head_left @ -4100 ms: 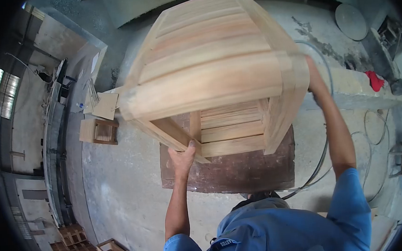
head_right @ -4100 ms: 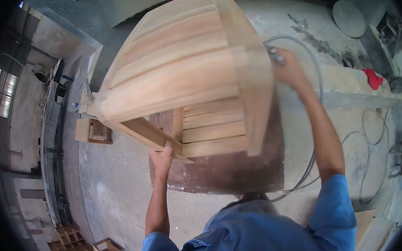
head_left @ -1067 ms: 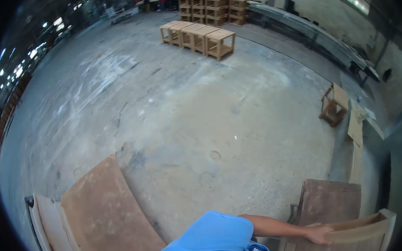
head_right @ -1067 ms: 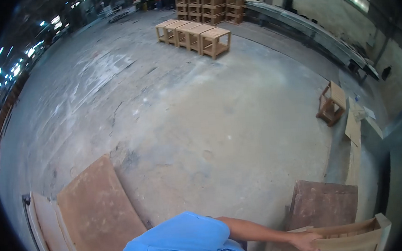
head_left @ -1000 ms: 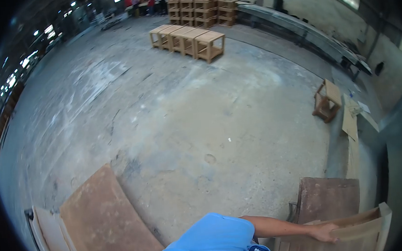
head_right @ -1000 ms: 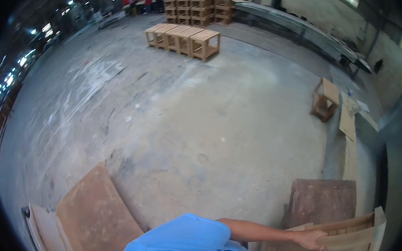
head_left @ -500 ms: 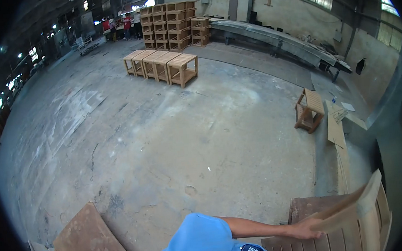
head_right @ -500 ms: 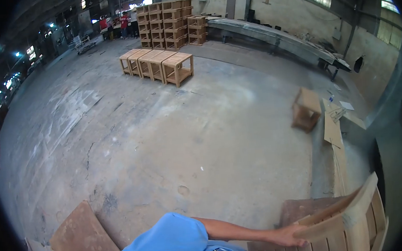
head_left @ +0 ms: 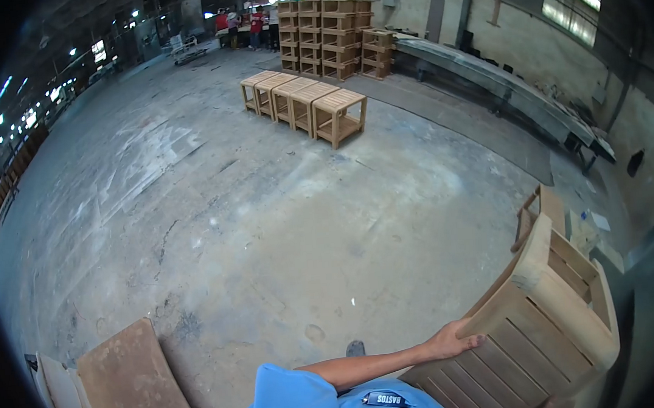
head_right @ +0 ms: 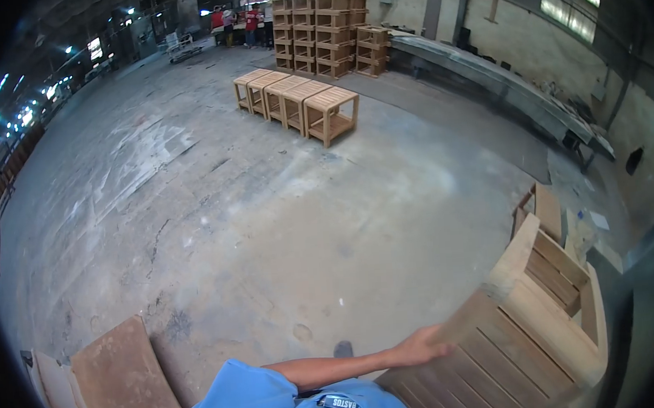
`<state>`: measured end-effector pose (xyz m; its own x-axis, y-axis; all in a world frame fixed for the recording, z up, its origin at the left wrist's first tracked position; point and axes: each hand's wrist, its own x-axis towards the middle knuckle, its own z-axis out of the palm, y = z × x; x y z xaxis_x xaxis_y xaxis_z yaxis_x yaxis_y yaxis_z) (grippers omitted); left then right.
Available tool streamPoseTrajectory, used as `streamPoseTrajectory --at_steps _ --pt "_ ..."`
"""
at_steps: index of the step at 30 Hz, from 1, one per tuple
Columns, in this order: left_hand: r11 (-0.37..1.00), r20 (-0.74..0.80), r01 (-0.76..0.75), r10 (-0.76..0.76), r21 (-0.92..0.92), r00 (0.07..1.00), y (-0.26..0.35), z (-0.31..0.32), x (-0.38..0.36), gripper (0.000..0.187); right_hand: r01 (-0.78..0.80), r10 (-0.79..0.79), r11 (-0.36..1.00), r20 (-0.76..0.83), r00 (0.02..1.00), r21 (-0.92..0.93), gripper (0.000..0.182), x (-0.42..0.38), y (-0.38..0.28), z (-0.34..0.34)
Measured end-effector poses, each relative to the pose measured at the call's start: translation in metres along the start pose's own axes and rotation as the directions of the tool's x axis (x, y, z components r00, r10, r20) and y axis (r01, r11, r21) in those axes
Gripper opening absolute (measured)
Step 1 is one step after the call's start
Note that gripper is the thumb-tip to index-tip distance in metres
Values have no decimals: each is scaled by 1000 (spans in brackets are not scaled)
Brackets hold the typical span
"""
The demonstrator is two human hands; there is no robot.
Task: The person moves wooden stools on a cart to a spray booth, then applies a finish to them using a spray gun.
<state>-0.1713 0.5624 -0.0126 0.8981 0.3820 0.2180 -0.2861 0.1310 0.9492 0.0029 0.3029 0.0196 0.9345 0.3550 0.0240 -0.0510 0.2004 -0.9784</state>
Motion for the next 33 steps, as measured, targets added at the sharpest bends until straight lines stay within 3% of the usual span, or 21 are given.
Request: streamPoseTrajectory --at_steps 1,5,7,9,11,16,19,21,28,29,30,31,32,33 --pt "1000 -87 -22 23 18 996 0 -17 11 65 8 -8 1000 8 1000 1 79 16 3 17" --pt "1000 -81 -1 1 7 997 19 -86 58 58 -1 1 999 -17 1000 -38 79 49 6 49" --pt "996 -112 4 6 89 994 33 -116 84 61 -19 17 999 -48 999 -51 79 61 7 71" --pt "995 -122 48 -37 86 992 30 -148 112 62 -2 5 999 59 998 -52 81 101 11 114" --pt "992 -136 83 -69 97 988 27 -180 138 64 3 1 999 61 998 -53 82 139 32 142" --pt "980 -288 38 21 197 957 14 -270 227 63 60 -48 996 182 982 -61 83 259 71 244" --pt "964 -359 143 -55 224 932 21 -323 286 64 11 -3 999 159 987 -49 81 335 87 308" --pt "960 -388 160 -61 230 920 21 -362 314 64 -36 51 997 268 962 -63 80 369 87 352" --pt "940 -483 180 -18 291 875 27 -494 403 62 -42 19 997 327 945 62 72 485 150 494" --pt "942 -455 236 -106 238 884 37 -517 414 60 -65 45 997 346 937 44 70 494 156 515" --pt "942 -453 232 -102 242 886 35 -533 420 60 -79 69 997 364 929 13 68 504 157 533" --pt "944 -489 162 0 289 872 36 -553 432 62 -54 40 998 370 928 27 68 516 159 563" --pt "936 -517 96 100 338 850 39 -577 448 65 -33 11 998 326 945 62 68 520 163 592" --pt "938 -504 90 99 336 858 46 -595 458 65 -27 5 996 266 964 79 67 522 166 609"
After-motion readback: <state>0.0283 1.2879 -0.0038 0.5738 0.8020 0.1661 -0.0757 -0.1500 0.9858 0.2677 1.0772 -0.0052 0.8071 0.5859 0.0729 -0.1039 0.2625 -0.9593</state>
